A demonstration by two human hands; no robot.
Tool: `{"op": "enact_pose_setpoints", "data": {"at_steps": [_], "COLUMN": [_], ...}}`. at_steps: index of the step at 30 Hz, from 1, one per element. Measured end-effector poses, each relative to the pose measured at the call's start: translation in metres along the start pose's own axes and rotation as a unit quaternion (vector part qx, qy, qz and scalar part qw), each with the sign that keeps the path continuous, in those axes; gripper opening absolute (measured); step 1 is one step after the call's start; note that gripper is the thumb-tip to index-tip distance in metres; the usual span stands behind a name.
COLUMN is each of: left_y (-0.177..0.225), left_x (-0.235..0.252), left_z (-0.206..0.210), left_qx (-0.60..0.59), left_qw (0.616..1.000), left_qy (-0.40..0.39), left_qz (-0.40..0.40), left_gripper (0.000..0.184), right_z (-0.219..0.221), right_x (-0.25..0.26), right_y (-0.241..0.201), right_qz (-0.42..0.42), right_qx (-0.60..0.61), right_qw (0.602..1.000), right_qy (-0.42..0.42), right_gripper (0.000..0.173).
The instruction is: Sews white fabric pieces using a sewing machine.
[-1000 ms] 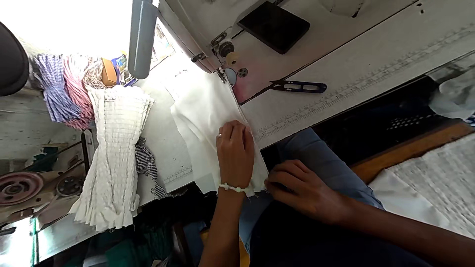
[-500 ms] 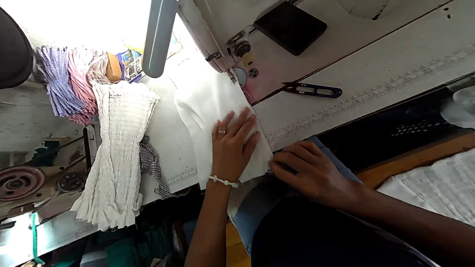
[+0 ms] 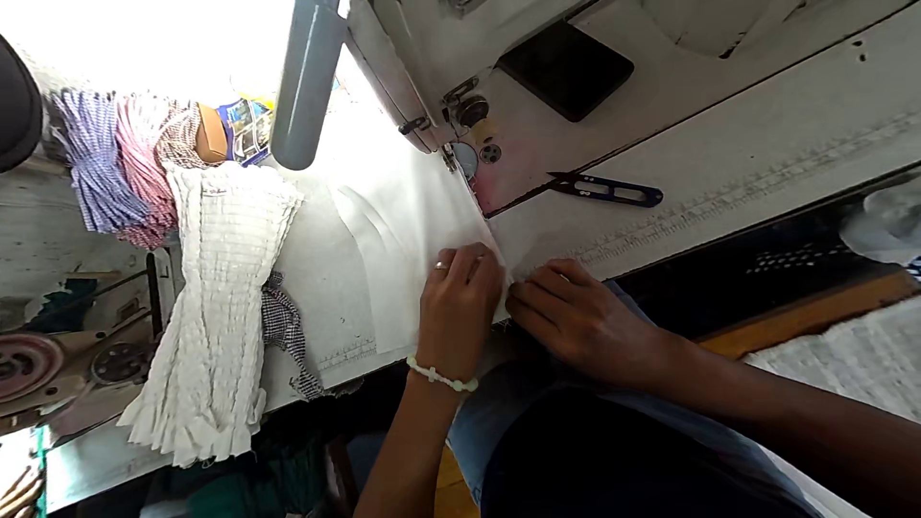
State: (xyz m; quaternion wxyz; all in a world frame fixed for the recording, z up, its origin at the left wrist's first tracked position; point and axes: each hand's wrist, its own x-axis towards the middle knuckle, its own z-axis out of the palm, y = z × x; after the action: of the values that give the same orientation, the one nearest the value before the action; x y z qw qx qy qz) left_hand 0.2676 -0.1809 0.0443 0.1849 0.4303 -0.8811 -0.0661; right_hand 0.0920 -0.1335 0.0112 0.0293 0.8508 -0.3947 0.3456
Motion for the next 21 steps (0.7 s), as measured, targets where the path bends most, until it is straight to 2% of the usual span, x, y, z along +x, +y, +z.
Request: {"op": "enact_pose_setpoints", "data": {"at_steps": [4,8,14,21], "left_y": [-0.013,-0.017,-0.035,-0.060], "left_x": [-0.026,-0.030,-0.015,0.013], "left_z": [0.009,0.010,0.006,0.004], "left_qx": [-0.042,-0.041,-0.021,-0.003], "left_qw": [0.999,0.999,1.000,0.999], "left_qy": [0.025,0.025,-0.005,-0.021], "left_qz": [0.002,-0.004,-0.003,0.024], "left_gripper": [0.025,0.026,0.032,0.034], "right_z": [0.001,0.000,0.005,0.015], "right_x": [-0.008,-0.021,-0.008,0.015], "right_y": [0.002,-0.001,0.008,0.027], "right_qz": [-0.007,-0.005,0.038,0.043], "right_qx": [0.019,0.018,0.006,-0.009], "right_qw": [1.000,1.000,0.999,0.999], "right_qy": [-0.002,-0.018,-0.019,-0.022], "right_gripper": [0.020,0.020,0.022,0.023]}}
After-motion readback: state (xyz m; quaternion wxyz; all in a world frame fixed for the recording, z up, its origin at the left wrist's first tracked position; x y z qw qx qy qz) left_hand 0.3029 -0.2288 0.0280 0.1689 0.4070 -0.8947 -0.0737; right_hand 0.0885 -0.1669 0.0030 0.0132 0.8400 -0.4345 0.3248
